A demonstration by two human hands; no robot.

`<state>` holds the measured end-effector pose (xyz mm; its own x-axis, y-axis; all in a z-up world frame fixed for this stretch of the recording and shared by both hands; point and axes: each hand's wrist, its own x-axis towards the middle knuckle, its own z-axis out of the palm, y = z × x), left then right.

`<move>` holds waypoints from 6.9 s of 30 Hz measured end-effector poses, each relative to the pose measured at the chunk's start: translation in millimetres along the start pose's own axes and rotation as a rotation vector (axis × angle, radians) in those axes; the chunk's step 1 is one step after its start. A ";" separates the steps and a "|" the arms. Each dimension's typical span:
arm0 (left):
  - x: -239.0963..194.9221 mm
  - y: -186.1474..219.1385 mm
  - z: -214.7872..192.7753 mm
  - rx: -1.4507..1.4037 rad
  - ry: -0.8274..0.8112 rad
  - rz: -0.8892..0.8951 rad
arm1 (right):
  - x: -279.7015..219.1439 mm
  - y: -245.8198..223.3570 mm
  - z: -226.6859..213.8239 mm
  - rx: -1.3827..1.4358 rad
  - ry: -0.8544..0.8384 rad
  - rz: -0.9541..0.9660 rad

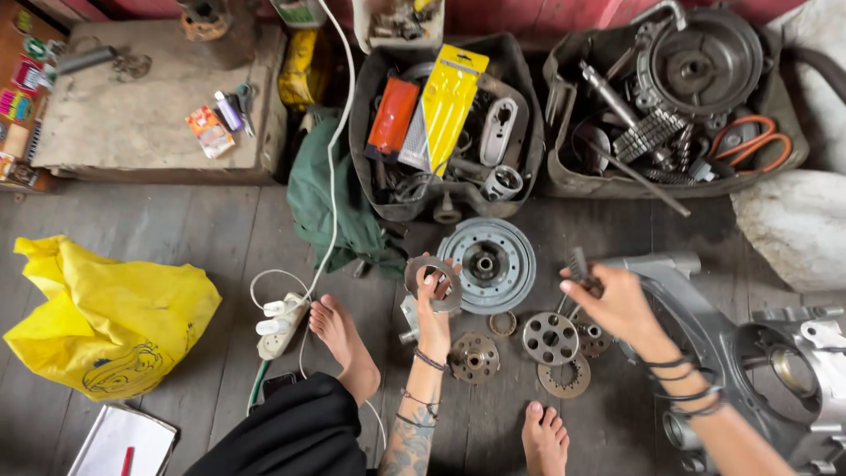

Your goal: Inspecting and assembling motorcycle clutch components on the floor of a workshop

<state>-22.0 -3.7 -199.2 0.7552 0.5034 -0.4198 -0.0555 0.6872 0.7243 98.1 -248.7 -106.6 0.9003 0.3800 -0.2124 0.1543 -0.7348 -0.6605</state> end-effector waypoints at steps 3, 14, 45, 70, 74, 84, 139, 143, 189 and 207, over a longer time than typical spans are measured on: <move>6.2 -32.0 -20.6 0.075 0.023 -0.094 | -21.3 76.3 56.3 -0.246 -0.159 -0.026; -34.7 -127.6 -35.5 0.251 0.171 -0.397 | -80.0 200.0 119.4 -0.252 -0.239 0.137; 3.9 -215.3 -103.9 1.405 -0.162 0.075 | -57.1 103.6 108.5 -0.371 -0.207 0.127; -7.0 -252.0 -94.1 1.561 -0.546 -0.046 | -8.7 171.8 70.1 0.387 0.086 0.620; -13.4 -246.4 -90.8 1.593 -0.553 -0.001 | 3.7 151.1 55.3 0.125 0.053 0.370; -19.4 -231.6 -102.7 1.641 -0.500 0.147 | 51.7 141.7 93.7 -0.686 -0.132 -0.057; -3.9 -182.4 -64.6 0.578 0.084 -0.068 | -66.7 112.8 63.9 -0.104 -0.210 0.154; -3.8 -209.2 -58.4 0.796 0.102 -0.185 | -83.2 146.0 74.8 -0.139 -0.170 0.230; -68.5 -42.1 20.9 -0.281 -0.821 -0.294 | -201.3 172.2 186.7 0.885 0.710 0.743; -76.9 -6.6 35.2 -0.468 -0.860 -0.307 | -204.7 -26.8 140.9 -0.053 0.239 0.876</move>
<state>-56.6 -65.3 -152.4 0.9821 -0.1483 0.1163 0.1094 0.9512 0.2886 -147.7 -227.7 -147.0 0.7638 -0.4489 -0.4638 -0.6116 -0.7329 -0.2980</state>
